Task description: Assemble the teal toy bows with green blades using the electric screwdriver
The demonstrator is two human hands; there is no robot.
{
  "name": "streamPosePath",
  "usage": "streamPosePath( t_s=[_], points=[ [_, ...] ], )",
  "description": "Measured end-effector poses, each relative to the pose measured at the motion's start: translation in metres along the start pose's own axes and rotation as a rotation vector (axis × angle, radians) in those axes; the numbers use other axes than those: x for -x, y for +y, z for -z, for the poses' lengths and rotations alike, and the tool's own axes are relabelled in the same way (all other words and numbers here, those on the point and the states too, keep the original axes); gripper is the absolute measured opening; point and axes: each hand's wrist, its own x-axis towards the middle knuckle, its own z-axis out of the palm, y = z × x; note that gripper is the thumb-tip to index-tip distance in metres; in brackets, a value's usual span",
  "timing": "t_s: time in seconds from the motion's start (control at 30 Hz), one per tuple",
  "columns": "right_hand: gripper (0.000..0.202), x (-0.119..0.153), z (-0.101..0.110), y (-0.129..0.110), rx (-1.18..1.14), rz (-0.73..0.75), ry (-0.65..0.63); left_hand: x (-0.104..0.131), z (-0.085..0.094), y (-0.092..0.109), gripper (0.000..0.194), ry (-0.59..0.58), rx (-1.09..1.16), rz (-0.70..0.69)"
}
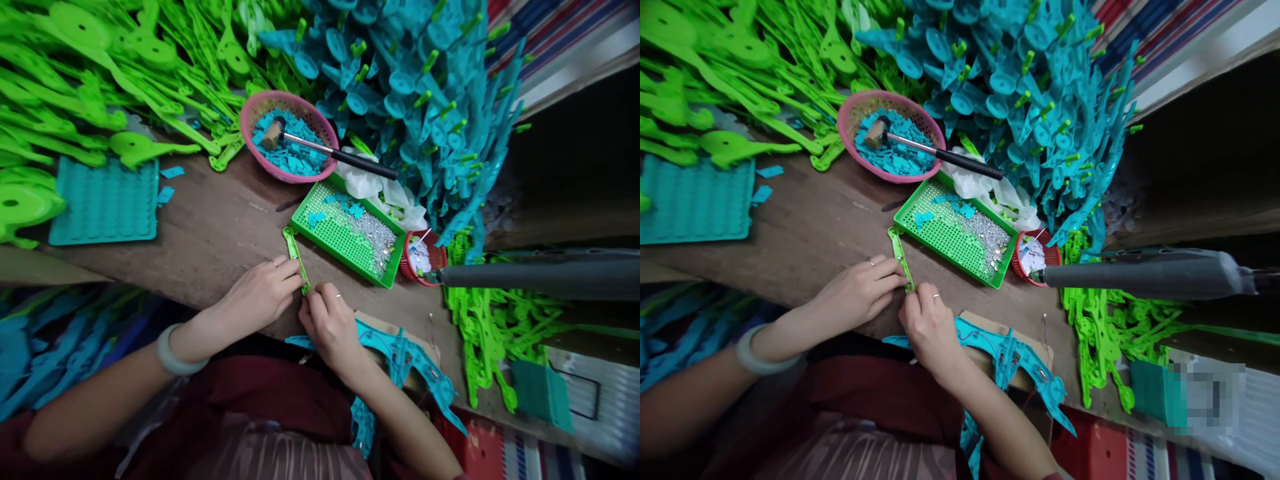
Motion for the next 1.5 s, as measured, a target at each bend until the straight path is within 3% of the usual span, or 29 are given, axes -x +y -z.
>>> streamPosePath(
  t_s=[0.33,0.67,0.93,1.17,1.43,1.5],
  points=[
    [0.005,0.0,0.002,0.0,-0.118,-0.034,0.082,-0.001,-0.004,0.0,0.008,0.074,0.02,-0.028],
    [0.012,0.0,-0.002,-0.003,-0.076,-0.039,0.069,-0.001,-0.008,-0.002,0.011,0.092,0.005,-0.023],
    [0.021,0.0,0.008,0.007,-0.094,0.101,-0.089,-0.002,-0.007,-0.002,0.01,0.08,-0.008,-0.018],
    [0.017,0.0,0.007,0.01,-0.22,-0.017,-0.053,-0.001,-0.003,0.0,0.009,0.049,-0.02,-0.02],
    [0.037,0.009,0.023,-0.004,0.025,0.093,-0.234,0.0,0.001,0.003,0.011,0.02,-0.001,-0.001],
    [0.037,0.009,0.027,-0.001,-0.025,0.083,-0.239,0.0,0.001,0.003,0.011,0.023,-0.009,-0.002]
  ],
)
